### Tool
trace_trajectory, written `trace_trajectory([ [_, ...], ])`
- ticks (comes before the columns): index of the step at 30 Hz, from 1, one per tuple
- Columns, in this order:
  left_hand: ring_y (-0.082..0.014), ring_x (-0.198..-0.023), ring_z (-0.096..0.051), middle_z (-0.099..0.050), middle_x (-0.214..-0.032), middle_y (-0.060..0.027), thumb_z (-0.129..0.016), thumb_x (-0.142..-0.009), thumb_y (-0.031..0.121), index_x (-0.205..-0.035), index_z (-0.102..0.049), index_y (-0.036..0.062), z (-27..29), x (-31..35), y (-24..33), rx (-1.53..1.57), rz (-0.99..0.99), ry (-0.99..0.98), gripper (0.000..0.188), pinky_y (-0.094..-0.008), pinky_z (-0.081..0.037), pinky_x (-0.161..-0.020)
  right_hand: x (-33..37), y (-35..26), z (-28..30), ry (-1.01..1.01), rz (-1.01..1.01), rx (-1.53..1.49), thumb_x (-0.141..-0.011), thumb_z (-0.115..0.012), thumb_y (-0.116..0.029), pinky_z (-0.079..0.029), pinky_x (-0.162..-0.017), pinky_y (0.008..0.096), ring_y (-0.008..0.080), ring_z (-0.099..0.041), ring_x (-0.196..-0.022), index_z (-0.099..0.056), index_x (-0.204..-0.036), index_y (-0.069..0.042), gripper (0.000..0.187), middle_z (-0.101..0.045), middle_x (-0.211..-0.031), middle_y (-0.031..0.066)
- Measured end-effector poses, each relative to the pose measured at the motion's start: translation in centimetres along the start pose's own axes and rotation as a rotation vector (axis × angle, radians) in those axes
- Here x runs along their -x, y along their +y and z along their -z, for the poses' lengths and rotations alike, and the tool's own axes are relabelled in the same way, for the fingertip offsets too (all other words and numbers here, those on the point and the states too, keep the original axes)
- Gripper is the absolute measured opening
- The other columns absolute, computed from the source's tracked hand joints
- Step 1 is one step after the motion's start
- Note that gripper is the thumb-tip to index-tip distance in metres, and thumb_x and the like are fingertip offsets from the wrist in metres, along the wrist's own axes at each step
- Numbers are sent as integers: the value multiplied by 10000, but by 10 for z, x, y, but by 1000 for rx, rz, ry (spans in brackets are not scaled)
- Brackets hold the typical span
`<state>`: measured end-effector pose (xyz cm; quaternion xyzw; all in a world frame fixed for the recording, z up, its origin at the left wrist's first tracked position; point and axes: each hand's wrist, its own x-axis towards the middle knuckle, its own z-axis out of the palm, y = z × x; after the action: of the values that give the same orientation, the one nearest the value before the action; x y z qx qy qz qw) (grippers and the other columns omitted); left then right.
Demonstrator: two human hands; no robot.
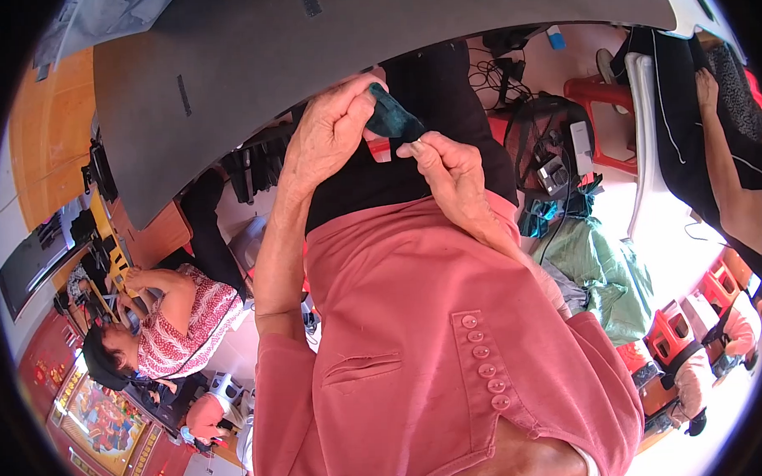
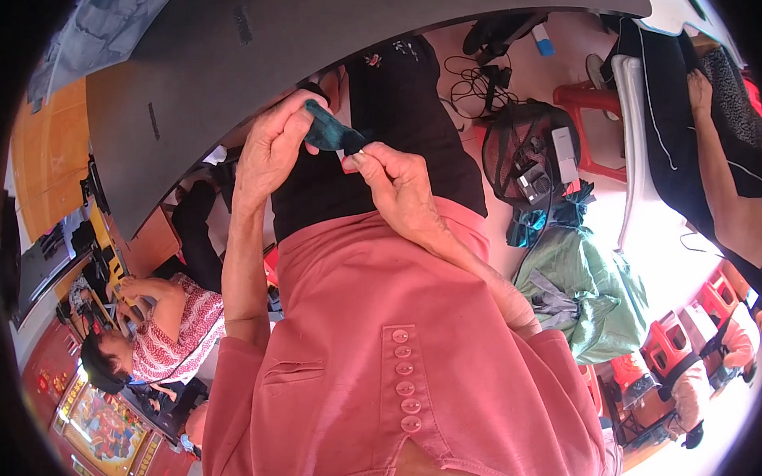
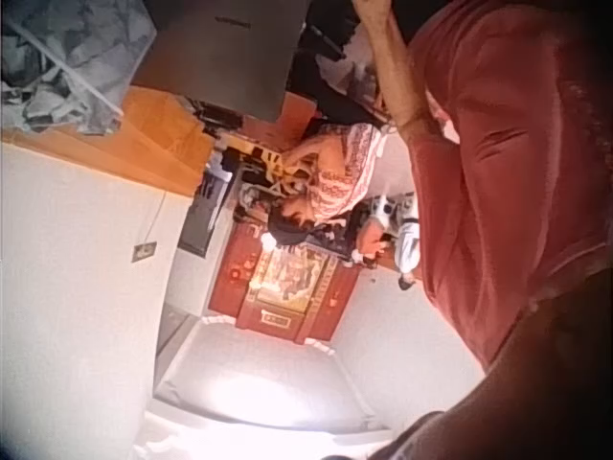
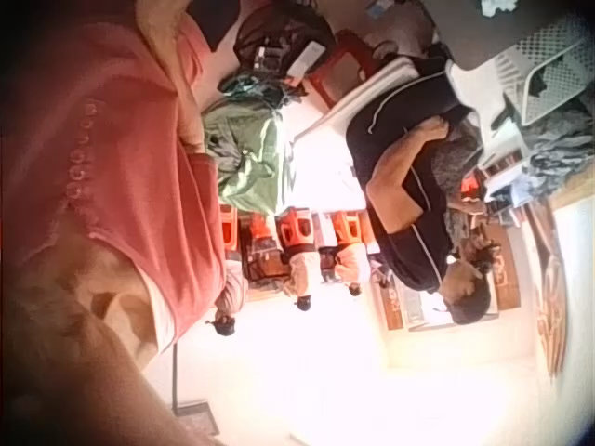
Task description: Folding and shaping a small piece of teal fabric using a wooden stick in a manufacturing environment.
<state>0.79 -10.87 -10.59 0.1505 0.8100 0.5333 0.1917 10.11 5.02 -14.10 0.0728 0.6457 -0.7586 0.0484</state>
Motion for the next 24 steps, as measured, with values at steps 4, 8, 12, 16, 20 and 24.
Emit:
trace_trajectory([
  [4,-88,-611,-494,-518,-716,-11,-409,-943,151,-920,-556,17,6,1,-3,-55,-60,-42,200,-232,-415,-562,-6,5,11,-231,-169,-253,-960,-482,-205,-259,-436,191,16,-323,-482,-627,-847,24,293,-422,-558,-43],
  [8,-85,-587,-490,-515,-685,-9,-410,-948,174,-904,-555,17,1,1,-3,-125,-96,-81,219,-232,-411,-552,-13,16,22,-631,-505,-963,-984,-426,-280,-168,-375,207,28,-222,-429,-592,-854,12,360,-237,-514,-76],
  [12,-143,-498,-462,-452,-621,-66,-455,-919,163,-859,-521,14,-4,0,-7,-88,-151,21,174,-280,-392,-503,-13,8,19,-490,-544,-889,-967,-477,-229,-170,-371,197,13,-222,-441,-604,-848,8,294,-314,-543,-68],
  [16,-129,-495,-486,-460,-625,-50,-451,-925,175,-825,-516,12,1,1,2,-43,-28,-29,201,-276,-398,-501,-8,4,6,-185,-386,-537,-938,-528,-157,-218,-395,189,10,-287,-466,-626,-859,-2,200,-397,-573,-54],
  [20,-78,-549,-476,-484,-670,-7,-444,-936,201,-919,-554,15,3,2,0,-63,-10,-33,216,-226,-381,-532,-4,5,0,8,-106,-107,-916,-541,-96,-291,-454,177,18,-371,-522,-655,-848,-14,156,-472,-618,-40],
  [24,-145,-541,-495,-458,-643,-60,-462,-894,131,-816,-523,-10,-2,-2,3,-67,-33,32,172,-279,-407,-529,-5,-1,3,6,12,-27,-937,-513,-129,-283,-438,190,25,-355,-495,-645,-850,-1,204,-449,-588,-42],
])
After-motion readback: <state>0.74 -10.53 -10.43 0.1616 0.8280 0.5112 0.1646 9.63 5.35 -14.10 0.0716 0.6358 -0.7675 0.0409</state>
